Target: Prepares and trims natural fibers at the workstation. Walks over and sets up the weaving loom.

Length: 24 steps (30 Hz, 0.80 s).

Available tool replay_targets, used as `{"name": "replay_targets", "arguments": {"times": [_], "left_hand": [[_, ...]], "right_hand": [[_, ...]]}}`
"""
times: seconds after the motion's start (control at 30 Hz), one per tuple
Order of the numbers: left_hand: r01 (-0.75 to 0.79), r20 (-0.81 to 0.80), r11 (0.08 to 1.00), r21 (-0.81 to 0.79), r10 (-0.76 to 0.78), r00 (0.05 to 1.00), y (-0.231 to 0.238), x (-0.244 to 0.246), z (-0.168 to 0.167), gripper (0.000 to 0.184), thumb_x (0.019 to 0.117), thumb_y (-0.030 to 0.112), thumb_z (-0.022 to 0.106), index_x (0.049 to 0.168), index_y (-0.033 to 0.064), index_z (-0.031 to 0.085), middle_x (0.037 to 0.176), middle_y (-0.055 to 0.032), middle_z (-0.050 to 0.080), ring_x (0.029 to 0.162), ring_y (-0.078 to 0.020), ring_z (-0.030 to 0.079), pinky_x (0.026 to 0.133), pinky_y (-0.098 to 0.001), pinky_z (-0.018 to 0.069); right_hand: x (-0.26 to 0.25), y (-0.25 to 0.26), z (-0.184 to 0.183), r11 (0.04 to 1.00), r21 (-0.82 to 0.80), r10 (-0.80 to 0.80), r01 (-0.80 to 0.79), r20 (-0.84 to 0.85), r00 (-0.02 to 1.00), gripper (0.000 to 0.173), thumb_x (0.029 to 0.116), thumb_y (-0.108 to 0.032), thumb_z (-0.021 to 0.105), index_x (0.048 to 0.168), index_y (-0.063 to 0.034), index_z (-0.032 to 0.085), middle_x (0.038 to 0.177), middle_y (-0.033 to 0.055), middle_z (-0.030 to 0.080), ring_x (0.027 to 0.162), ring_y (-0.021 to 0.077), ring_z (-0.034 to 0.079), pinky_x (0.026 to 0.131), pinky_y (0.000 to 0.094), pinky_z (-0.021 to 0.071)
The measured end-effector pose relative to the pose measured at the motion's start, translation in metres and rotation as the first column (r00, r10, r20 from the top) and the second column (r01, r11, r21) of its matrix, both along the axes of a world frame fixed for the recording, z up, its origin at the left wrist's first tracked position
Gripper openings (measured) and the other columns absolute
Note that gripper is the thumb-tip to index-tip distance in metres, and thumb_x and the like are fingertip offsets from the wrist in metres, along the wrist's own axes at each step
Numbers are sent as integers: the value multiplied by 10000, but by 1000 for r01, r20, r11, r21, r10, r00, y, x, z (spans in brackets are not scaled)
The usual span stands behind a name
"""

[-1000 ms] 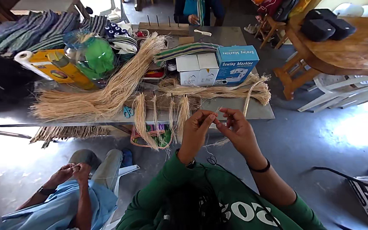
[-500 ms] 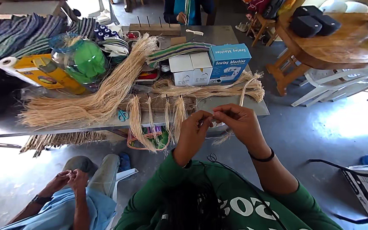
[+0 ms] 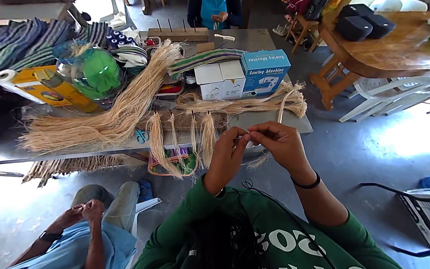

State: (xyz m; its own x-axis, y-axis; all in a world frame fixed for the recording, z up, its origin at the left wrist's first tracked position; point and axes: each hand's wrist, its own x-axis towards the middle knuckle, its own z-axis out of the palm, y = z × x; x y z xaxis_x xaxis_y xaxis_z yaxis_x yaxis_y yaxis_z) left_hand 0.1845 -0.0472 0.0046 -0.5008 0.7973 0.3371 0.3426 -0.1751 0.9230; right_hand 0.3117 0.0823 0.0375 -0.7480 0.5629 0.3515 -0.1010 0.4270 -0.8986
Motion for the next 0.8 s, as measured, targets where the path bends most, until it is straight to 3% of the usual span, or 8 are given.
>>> {"name": "replay_targets", "arguments": {"times": [0.17, 0.33, 0.43, 0.47, 0.53, 0.6, 0.7, 0.8], "left_hand": [[22, 38, 1000, -5, -22, 999, -5, -6, 0, 135, 1063, 184, 553, 1069, 88, 647, 808, 7, 604, 634, -65, 531, 579, -223, 463], [-35, 35, 999, -36, 36, 999, -11, -11, -2, 148, 1066, 207, 550, 1062, 99, 651, 741, 6, 580, 575, -84, 501, 524, -233, 430], [-32, 19, 998, -59, 33, 999, -11, -8, 0, 141, 1065, 209, 554, 1068, 100, 644, 741, 7, 576, 570, -80, 498, 520, -227, 427], [-33, 11, 997, -69, 34, 999, -10, -6, 1, 136, 1065, 206, 554, 1065, 102, 641, 735, 9, 567, 562, -76, 488, 514, -224, 422], [-33, -10, 996, -77, 32, 999, -9, -3, 2, 135, 1065, 203, 552, 1057, 103, 642, 731, 11, 558, 560, -73, 480, 515, -223, 419], [-26, -30, 997, -79, 24, 999, -8, 0, 2, 133, 1062, 197, 555, 1054, 96, 641, 770, 4, 569, 591, -75, 497, 538, -226, 436], [-11, -34, 998, -66, 9, 999, -7, 2, 1, 123, 1061, 181, 556, 1058, 89, 636, 807, -3, 597, 624, -72, 533, 561, -226, 462], [-3, -29, 998, -60, 2, 1000, -7, 3, 1, 126, 1064, 184, 554, 1060, 90, 637, 829, -2, 612, 643, -68, 554, 580, -226, 482]], "right_hand": [[13, 13, 4, 1000, -2, -9, 9, -17, 1000, 171, 946, -71, 721, 1113, -38, 732, 927, 38, 750, 757, 126, 720, 709, 290, 642], [34, 40, 11, 926, 217, -297, 308, -83, 951, 194, 1009, -133, 650, 1178, -42, 684, 1028, 29, 708, 846, 90, 686, 767, 272, 607], [35, 38, 18, 770, 474, -407, 426, -149, 901, 300, 1040, -195, 597, 1301, -61, 661, 1316, 107, 624, 1185, 201, 606, 993, 384, 527], [35, 34, 21, 743, 542, -383, 392, -134, 914, 365, 1042, -223, 589, 1373, -76, 634, 1448, 141, 546, 1321, 277, 522, 1079, 467, 455], [31, 22, 23, 721, 637, -279, 272, -93, 956, 363, 1028, -267, 603, 1349, -110, 665, 1539, 155, 475, 1425, 339, 433, 1147, 549, 395], [25, 10, 15, 710, 691, -166, 139, -28, 986, 298, 1008, -289, 636, 1263, -165, 729, 1492, 100, 549, 1441, 337, 417, 1163, 612, 317], [18, 2, -2, 685, 729, -92, 21, 58, 994, 288, 1020, -288, 636, 1272, -185, 732, 1407, 5, 636, 1425, 255, 467, 1200, 668, 207], [15, 2, -10, 681, 733, -70, 13, 48, 996, 245, 1018, -237, 645, 1225, -156, 750, 1225, -8, 720, 1255, 182, 609, 1184, 653, 254]]}}
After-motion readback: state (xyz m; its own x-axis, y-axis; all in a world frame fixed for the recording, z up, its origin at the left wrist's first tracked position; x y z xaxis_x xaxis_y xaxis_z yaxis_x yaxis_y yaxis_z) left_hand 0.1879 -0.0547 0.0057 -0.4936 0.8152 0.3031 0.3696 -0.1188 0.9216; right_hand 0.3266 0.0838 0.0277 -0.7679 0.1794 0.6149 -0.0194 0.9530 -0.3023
